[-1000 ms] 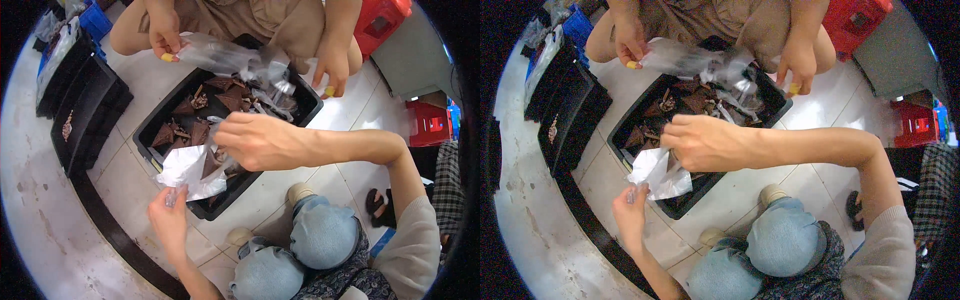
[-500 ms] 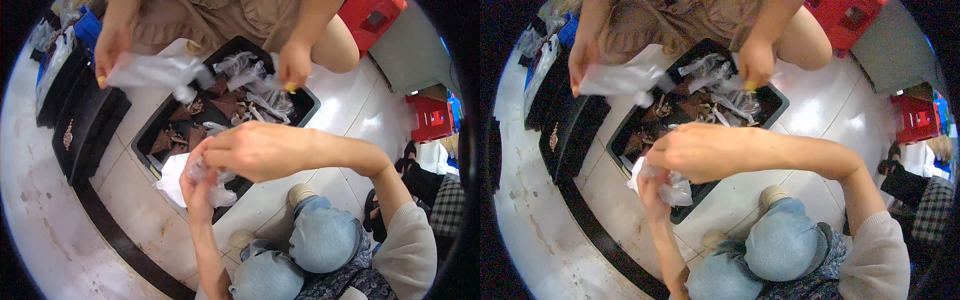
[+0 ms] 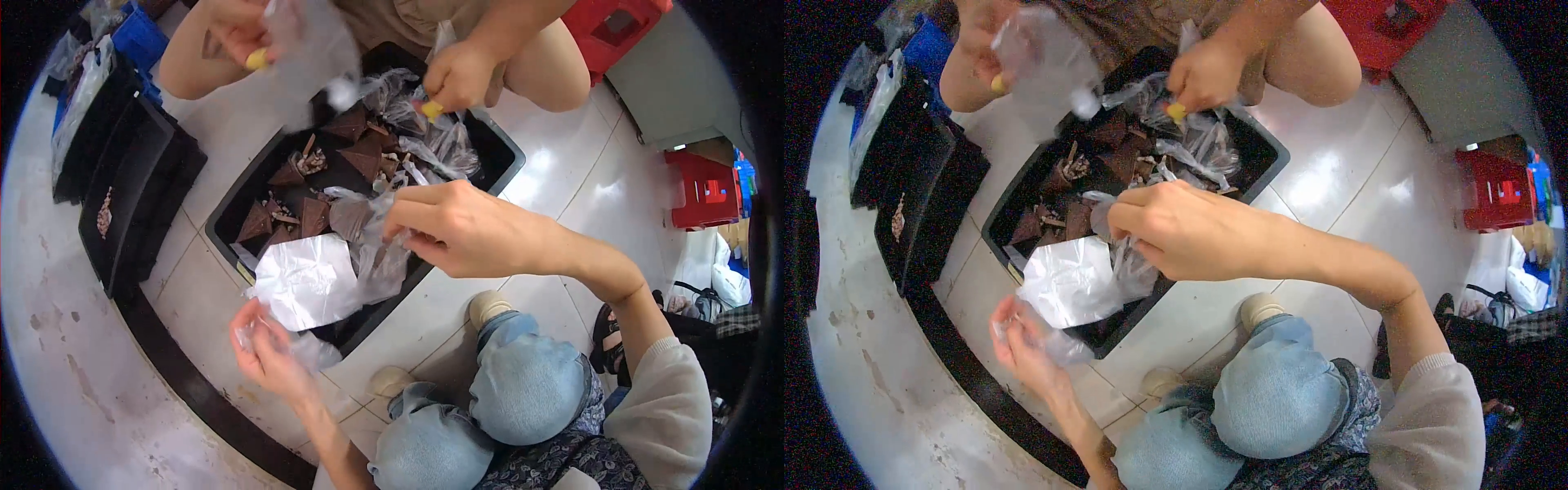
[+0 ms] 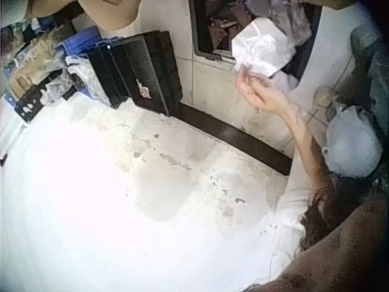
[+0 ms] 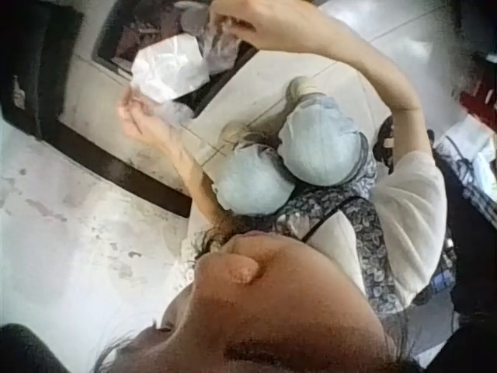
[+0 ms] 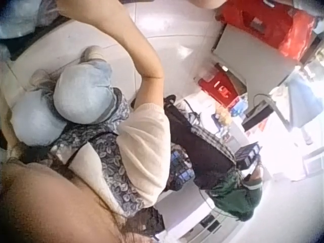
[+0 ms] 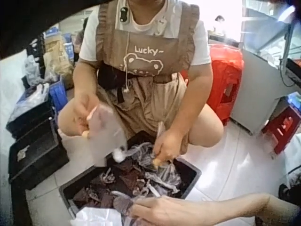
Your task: The person packages triangular brown products by hand, placing them into plastic bags and securing each bag with a rubber band.
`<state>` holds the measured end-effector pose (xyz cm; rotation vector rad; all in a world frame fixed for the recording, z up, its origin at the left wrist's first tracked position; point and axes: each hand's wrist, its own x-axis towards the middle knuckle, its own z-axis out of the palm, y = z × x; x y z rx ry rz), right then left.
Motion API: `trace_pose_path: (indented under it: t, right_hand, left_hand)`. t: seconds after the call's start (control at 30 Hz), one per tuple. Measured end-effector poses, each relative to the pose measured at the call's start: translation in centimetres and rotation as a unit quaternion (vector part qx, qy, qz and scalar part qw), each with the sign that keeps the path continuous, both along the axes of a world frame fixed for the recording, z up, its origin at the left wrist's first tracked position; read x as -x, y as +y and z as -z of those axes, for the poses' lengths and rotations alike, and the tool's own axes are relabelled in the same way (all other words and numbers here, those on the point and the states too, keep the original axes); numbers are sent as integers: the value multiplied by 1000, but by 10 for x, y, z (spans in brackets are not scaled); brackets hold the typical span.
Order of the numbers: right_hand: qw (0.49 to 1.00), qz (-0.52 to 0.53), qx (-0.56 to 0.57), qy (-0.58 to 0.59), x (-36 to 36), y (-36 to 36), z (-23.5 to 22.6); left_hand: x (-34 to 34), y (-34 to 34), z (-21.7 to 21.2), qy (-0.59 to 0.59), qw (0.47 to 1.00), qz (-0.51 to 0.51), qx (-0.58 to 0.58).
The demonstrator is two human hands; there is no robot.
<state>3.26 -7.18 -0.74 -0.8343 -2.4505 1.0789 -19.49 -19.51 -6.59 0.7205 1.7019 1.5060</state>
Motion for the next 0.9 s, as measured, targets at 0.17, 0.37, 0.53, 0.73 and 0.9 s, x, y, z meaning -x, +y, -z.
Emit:
trace_pose_path:
  t: [0.17, 0.37, 0.53, 0.73, 0.9]
  right_hand:
    - [1000, -12, -25, -13, 2, -1, 5]
    - [993, -31, -109, -15, -4, -3, 0]
    - [960, -71, -271, -6, -18, -8, -14]
    - [978, -118, -132, 108, 2, -3, 3]
    - [985, -119, -66, 105, 23, 19, 25]
  left_hand:
    - [-28, -32, -2, 137, 956, 201, 161]
    - [-62, -9, 48, 306, 926, 215, -51]
    - [-56, 21, 4, -43, 991, 57, -113]
    - [-68, 42, 4, 38, 948, 315, -14]
    - [-71, 36, 13, -51, 954, 294, 7]
